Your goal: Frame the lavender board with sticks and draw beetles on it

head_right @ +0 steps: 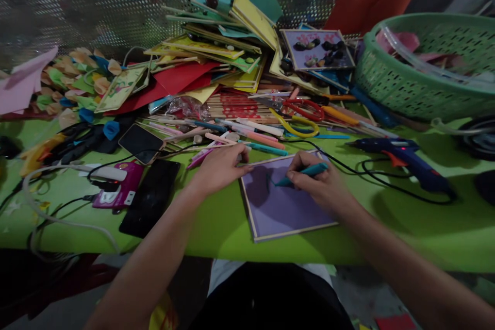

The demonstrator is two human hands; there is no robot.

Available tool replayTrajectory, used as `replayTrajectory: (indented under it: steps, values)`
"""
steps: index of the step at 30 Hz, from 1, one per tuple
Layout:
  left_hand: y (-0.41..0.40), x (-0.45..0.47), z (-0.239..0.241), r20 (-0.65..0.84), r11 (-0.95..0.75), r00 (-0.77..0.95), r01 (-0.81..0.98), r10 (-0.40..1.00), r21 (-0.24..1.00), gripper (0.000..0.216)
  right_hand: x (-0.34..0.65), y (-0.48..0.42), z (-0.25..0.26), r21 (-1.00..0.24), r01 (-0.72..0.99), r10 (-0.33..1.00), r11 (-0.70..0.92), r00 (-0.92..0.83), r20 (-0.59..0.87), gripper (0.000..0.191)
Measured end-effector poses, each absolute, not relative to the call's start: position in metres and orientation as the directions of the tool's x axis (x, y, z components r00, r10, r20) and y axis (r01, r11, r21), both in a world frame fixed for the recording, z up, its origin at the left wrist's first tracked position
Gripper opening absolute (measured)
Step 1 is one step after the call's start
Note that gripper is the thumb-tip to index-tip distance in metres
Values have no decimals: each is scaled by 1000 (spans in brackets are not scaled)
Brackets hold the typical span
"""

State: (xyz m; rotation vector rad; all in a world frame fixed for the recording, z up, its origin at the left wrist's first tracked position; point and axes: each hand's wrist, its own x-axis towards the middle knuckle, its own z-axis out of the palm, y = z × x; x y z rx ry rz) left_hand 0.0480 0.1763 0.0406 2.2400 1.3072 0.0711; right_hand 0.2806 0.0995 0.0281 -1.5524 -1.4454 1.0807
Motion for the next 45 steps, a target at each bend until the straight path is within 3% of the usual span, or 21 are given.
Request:
replayTrajectory:
  steps: [12, 19, 26, 37, 45]
  values:
    - [177, 48, 39, -218, -376, 523, 793, 824, 480, 20, 284, 98, 25, -950, 295, 994, -97, -12, -105, 30]
    - [177, 47, 37, -201, -391, 533, 785, 822, 480, 18, 287, 98, 19, -986, 117, 992, -116, 68, -108, 34]
    - [177, 47, 37, -205, -389, 530, 788, 823, 477, 18, 282, 100, 23, -967, 228, 994, -113, 30, -109, 49]
    - [177, 48, 39, -215, -391, 531, 792, 819, 468, 19, 284, 101, 15, -941, 335, 999, -49, -2, -52, 48]
    - [177, 47, 39, -215, -392, 534, 790, 818, 471, 21, 284, 102, 16, -943, 324, 997, -72, 3, -76, 49]
